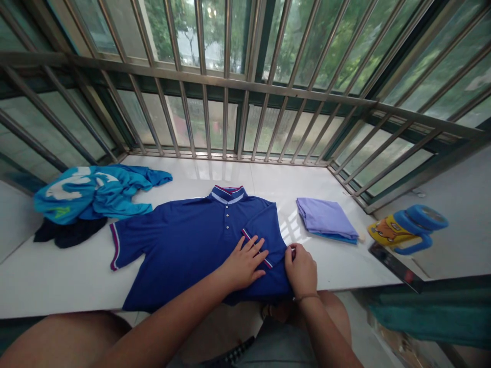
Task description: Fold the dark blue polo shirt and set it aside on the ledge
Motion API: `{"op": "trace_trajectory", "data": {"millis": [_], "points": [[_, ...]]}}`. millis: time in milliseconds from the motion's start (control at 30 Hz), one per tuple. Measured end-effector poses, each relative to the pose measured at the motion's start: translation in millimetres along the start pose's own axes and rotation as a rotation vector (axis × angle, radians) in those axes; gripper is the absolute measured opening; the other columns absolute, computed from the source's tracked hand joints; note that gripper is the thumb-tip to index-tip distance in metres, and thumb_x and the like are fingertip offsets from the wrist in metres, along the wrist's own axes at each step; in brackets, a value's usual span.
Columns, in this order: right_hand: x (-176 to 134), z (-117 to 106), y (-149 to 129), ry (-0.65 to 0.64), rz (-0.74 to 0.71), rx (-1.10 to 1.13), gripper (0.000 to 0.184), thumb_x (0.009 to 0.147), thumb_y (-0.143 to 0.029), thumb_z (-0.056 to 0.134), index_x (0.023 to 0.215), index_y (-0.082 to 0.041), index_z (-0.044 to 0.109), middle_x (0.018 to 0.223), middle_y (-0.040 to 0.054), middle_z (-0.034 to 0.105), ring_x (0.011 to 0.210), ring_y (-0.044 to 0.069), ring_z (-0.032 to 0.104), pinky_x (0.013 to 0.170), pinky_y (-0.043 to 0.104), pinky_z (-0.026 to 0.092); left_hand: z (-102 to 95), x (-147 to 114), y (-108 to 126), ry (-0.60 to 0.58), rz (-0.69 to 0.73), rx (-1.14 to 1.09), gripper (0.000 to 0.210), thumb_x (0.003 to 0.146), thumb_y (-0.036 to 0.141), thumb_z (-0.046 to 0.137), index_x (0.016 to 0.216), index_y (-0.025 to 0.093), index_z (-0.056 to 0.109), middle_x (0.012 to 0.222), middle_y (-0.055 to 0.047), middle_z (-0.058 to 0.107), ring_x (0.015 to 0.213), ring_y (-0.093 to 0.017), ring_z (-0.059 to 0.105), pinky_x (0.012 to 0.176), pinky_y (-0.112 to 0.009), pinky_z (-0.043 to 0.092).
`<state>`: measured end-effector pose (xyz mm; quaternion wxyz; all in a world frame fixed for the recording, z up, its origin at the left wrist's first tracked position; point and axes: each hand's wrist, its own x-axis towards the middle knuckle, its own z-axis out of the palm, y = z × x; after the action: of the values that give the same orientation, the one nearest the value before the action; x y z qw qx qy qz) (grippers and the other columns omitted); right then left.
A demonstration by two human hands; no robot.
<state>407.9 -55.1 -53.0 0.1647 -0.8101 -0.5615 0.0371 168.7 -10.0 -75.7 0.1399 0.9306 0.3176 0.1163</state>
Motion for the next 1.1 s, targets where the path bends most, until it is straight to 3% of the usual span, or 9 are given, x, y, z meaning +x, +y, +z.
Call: {"op": "trace_trajectory", "data": {"millis": [267,433,500,600,667,733,833,1000,1100], "points": [[0.0,-5.4,-4.4,-0.013,0.005,-0.017,0.023,0.112,-0.034,0.05,0.113,-0.02,0.068,0.097,0.0089,0.077,0.098,0.026,0.071,0.081,0.034,0.04,-16.1,-64.6,9.4,0.026,-0.128,0.005,0.054,0.105,0.043,0.067,0.156,0.028,0.058,0.178,-0.011,0.04,0.167,-0.038,0.032,0.132,-0.074,0.031],[-0.7,-5.9,-5.2,-0.004,-0.006,-0.041,0.023,0.111,-0.035,0.052,0.112,-0.02,0.069,0.097,0.0091,0.077,0.094,0.025,0.072,0.079,0.034,0.04,-18.7,-132.8,4.6,0.19,-0.256,-0.006,0.043,0.107,0.035,0.062,0.15,0.031,0.063,0.168,-0.008,0.056,0.158,-0.032,0.048,0.132,-0.066,0.038],[-0.6,-5.5,-4.8,0.005,-0.01,-0.049,0.023,0.11,-0.035,0.052,0.11,-0.02,0.069,0.096,0.0088,0.077,0.093,0.025,0.072,0.077,0.034,0.04,-29.3,-162.6,-10.7,0.311,-0.385,-0.006,0.036,0.11,0.036,0.053,0.142,0.029,0.068,0.156,-0.009,0.066,0.149,-0.029,0.058,0.128,-0.057,0.045],[0.0,-4.5,-3.3,0.003,-0.01,-0.043,0.023,0.11,-0.036,0.052,0.109,-0.021,0.069,0.095,0.0083,0.077,0.092,0.025,0.071,0.076,0.034,0.039,-60.7,-204.0,-49.2,0.466,-0.683,0.074,0.04,0.112,0.038,0.04,0.127,0.021,0.073,0.133,-0.014,0.075,0.128,-0.03,0.069,0.118,-0.048,0.053],[0.6,-3.3,-2.0,-0.003,-0.012,-0.041,0.024,0.11,-0.037,0.052,0.108,-0.021,0.07,0.096,0.0084,0.077,0.092,0.026,0.071,0.075,0.035,0.039,-86.7,-226.4,-79.3,0.489,-0.918,0.204,0.047,0.11,0.04,0.036,0.126,0.016,0.073,0.126,-0.019,0.074,0.121,-0.034,0.07,0.114,-0.049,0.053],[1.4,-1.8,-0.8,-0.001,-0.019,-0.05,0.025,0.109,-0.038,0.051,0.108,-0.021,0.07,0.098,0.009,0.077,0.092,0.026,0.071,0.075,0.035,0.04,-110.1,-242.5,-107.5,0.43,-1.165,0.327,0.057,0.107,0.05,0.037,0.129,0.009,0.071,0.126,-0.025,0.07,0.118,-0.04,0.068,0.107,-0.053,0.055],[2.2,0.3,0.6,0.011,-0.031,-0.072,0.027,0.109,-0.038,0.05,0.108,-0.02,0.071,0.1,0.0098,0.078,0.092,0.026,0.071,0.074,0.035,0.039,-132.9,-252.7,-141.8,0.29,-1.389,0.36,0.071,0.1,0.064,0.047,0.123,0.002,0.072,0.126,-0.032,0.066,0.12,-0.048,0.066,0.098,-0.055,0.056],[2.9,2.7,1.5,0.018,-0.037,-0.083,0.027,0.109,-0.038,0.051,0.105,-0.02,0.071,0.101,0.0095,0.078,0.091,0.025,0.071,0.073,0.035,0.038,-145.2,-242.7,-174.6,0.191,-1.27,0.225,0.034,0.093,0.046,0.062,0.095,0.016,0.077,0.103,-0.022,0.076,0.112,-0.042,0.072,0.098,-0.047,0.057],[3.8,4.5,1.5,0.03,-0.031,-0.076,0.027,0.108,-0.038,0.052,0.105,-0.02,0.072,0.099,0.0098,0.079,0.09,0.025,0.071,0.073,0.035,0.038,-145.2,-228.3,-170.1,0.257,-1.239,0.209,0.036,0.103,0.042,0.05,0.109,0.015,0.074,0.106,-0.02,0.078,0.106,-0.037,0.075,0.094,-0.045,0.059]]}}
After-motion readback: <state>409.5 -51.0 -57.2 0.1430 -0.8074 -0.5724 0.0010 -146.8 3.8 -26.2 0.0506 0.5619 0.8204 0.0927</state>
